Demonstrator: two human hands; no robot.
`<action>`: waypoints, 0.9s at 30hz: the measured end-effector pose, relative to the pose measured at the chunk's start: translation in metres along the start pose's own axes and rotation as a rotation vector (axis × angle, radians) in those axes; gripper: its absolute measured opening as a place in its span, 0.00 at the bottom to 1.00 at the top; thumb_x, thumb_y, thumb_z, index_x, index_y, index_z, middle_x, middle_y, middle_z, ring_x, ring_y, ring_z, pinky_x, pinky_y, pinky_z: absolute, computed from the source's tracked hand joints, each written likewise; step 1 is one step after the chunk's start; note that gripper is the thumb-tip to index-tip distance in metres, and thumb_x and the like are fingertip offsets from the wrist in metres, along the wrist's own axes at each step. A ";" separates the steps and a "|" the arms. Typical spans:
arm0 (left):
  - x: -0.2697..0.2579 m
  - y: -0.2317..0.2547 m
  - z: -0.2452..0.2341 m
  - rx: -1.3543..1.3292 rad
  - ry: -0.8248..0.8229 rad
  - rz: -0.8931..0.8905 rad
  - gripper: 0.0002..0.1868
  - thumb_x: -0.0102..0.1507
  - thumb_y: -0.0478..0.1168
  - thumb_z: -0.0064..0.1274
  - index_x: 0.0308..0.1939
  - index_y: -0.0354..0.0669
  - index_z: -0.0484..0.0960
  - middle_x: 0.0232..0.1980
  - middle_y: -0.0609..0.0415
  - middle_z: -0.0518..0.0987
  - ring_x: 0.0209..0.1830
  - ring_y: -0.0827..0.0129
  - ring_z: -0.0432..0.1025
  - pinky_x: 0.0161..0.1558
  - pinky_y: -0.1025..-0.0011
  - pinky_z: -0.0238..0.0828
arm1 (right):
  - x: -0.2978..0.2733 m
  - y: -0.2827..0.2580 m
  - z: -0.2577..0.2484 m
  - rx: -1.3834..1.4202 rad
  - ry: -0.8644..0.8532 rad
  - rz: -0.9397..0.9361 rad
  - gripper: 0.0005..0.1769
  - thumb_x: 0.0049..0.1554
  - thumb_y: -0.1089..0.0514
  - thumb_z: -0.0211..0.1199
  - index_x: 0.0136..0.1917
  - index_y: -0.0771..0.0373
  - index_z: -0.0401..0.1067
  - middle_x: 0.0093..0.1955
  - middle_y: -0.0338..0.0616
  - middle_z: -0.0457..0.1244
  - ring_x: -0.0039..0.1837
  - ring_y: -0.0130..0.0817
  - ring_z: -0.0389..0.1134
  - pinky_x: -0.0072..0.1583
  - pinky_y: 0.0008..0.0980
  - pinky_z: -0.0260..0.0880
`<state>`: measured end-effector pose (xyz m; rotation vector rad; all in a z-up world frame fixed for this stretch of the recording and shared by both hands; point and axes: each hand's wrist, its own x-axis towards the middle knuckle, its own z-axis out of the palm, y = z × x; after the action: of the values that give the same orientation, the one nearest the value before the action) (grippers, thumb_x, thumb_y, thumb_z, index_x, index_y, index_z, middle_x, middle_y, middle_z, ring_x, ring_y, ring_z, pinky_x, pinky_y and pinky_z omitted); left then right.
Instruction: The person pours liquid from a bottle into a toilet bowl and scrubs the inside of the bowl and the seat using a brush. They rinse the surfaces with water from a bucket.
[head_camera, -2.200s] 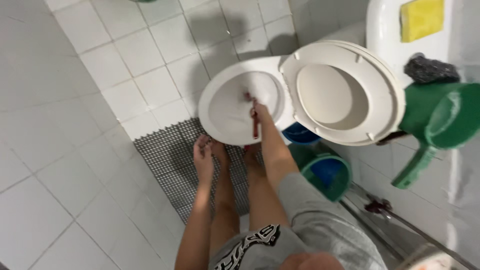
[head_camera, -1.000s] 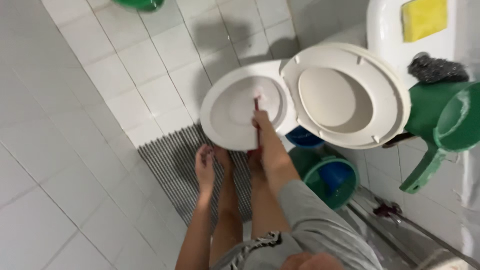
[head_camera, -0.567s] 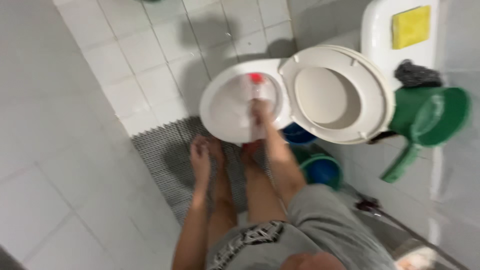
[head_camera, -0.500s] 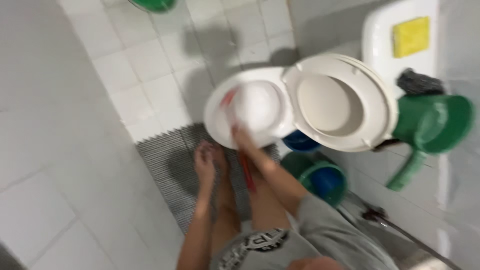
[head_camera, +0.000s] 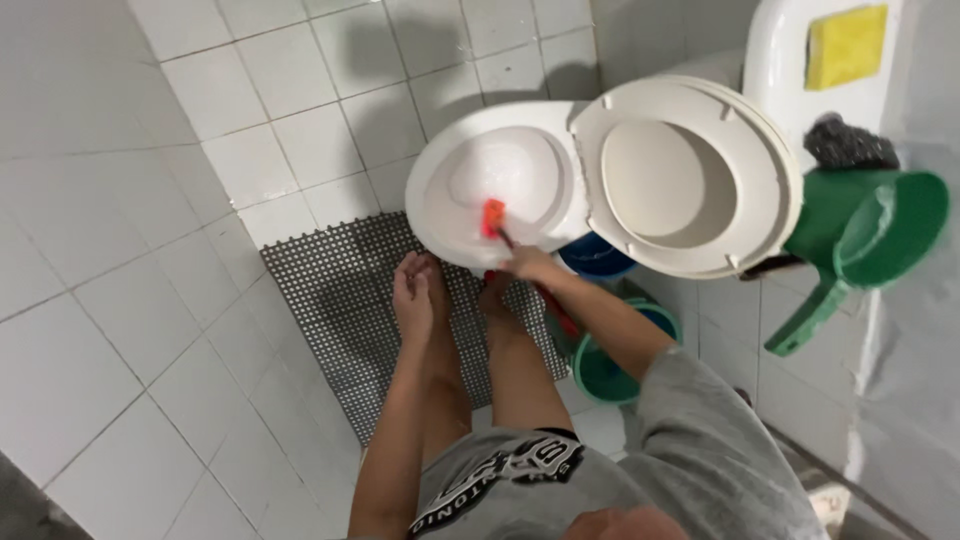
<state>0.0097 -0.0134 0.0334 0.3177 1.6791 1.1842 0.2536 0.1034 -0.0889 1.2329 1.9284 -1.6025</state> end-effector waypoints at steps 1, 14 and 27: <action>-0.002 0.000 -0.004 0.019 0.010 -0.024 0.21 0.73 0.36 0.38 0.71 0.37 0.67 0.67 0.46 0.75 0.65 0.61 0.71 0.68 0.67 0.65 | -0.002 0.005 -0.009 0.035 -0.030 0.018 0.15 0.58 0.58 0.59 0.59 0.60 0.71 0.41 0.55 0.67 0.42 0.47 0.70 0.44 0.41 0.69; -0.001 -0.051 -0.015 -0.028 0.079 -0.077 0.20 0.76 0.37 0.42 0.70 0.33 0.72 0.62 0.37 0.74 0.50 0.61 0.72 0.56 0.66 0.73 | 0.044 -0.042 0.032 -0.159 0.159 0.145 0.19 0.60 0.58 0.57 0.64 0.58 0.67 0.41 0.57 0.67 0.41 0.49 0.70 0.44 0.43 0.69; 0.001 -0.009 0.013 -0.095 -0.013 0.080 0.20 0.73 0.36 0.39 0.69 0.33 0.67 0.68 0.44 0.73 0.67 0.61 0.69 0.70 0.65 0.66 | -0.047 -0.011 0.011 0.356 -0.122 0.009 0.23 0.62 0.58 0.55 0.70 0.56 0.63 0.40 0.60 0.67 0.40 0.51 0.69 0.44 0.44 0.69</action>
<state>0.0228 -0.0099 0.0248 0.3347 1.6056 1.3142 0.2685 0.0747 -0.0519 1.2346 1.6075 -2.0283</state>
